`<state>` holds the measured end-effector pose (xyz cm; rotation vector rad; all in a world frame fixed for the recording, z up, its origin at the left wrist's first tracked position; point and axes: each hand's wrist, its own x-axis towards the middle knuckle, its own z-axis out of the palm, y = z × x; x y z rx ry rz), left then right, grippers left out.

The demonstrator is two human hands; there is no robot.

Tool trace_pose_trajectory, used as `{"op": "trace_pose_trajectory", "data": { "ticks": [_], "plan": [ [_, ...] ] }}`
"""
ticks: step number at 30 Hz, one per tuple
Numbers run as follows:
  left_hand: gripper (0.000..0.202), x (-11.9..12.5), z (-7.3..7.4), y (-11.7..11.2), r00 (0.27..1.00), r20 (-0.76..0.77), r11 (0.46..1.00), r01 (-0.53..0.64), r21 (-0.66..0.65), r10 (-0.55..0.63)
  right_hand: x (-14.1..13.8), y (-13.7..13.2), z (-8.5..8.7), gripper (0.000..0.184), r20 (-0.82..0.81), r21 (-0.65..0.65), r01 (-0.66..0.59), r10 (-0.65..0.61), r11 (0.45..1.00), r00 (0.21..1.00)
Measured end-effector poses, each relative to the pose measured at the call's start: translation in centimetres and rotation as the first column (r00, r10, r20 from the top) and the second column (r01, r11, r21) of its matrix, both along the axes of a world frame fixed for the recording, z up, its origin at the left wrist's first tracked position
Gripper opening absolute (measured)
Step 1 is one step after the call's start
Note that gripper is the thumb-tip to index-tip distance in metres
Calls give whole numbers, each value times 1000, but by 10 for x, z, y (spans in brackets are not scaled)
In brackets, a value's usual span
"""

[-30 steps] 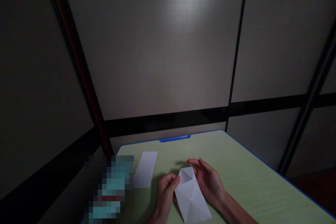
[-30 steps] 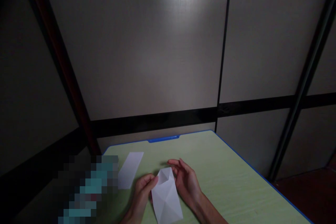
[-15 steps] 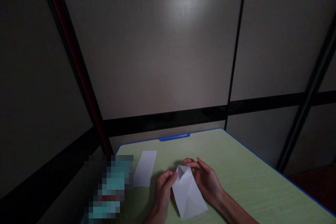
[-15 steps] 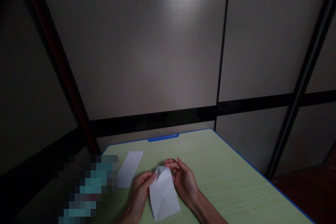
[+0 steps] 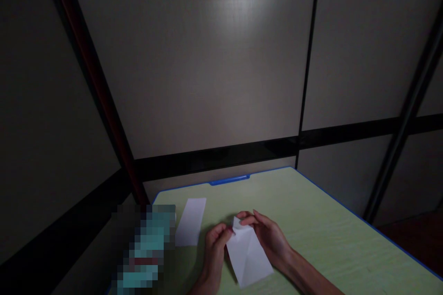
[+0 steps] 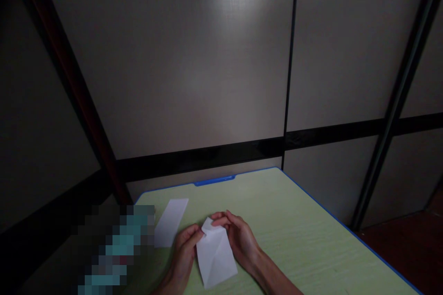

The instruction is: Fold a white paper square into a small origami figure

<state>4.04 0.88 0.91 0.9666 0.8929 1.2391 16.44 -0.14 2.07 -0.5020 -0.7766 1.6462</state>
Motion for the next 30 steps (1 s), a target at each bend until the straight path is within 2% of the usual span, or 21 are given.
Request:
{"op": "trace_pose_trajectory", "data": {
  "ticks": [5, 12, 19, 22, 27, 30],
  "plan": [
    [15, 0, 0, -1, 1000, 5, 1000, 17, -10, -17, -1, -1, 1, 29, -3, -8, -27, 27, 1000, 1000],
    [13, -1, 1, -1, 999, -19, 999, 31, 39, -31, -3, -1, 1, 26, 37, -22, 11, -10, 1000, 999],
    [15, 1, 4, -4, 992, -119, 997, 50, 65, -42, -5, -1, -1, 7, 102, -42, 68, -64, 997, 993],
    [14, 0, 4, -3, 990, -137, 996, 42, 77, -31, -5, -1, -3, 9, 165, -15, 105, -101, 994, 981],
    [16, 0, 2, -1, 988, -151, 989, 31, 141, -9, -7, -3, -5, 12, 259, 32, 67, -73, 997, 963],
    [19, 1, 1, -4, 975, -220, 984, 67, 167, -29, -8, -3, -2, 26, 342, 60, 95, -110, 994, 933]
  ]
}}
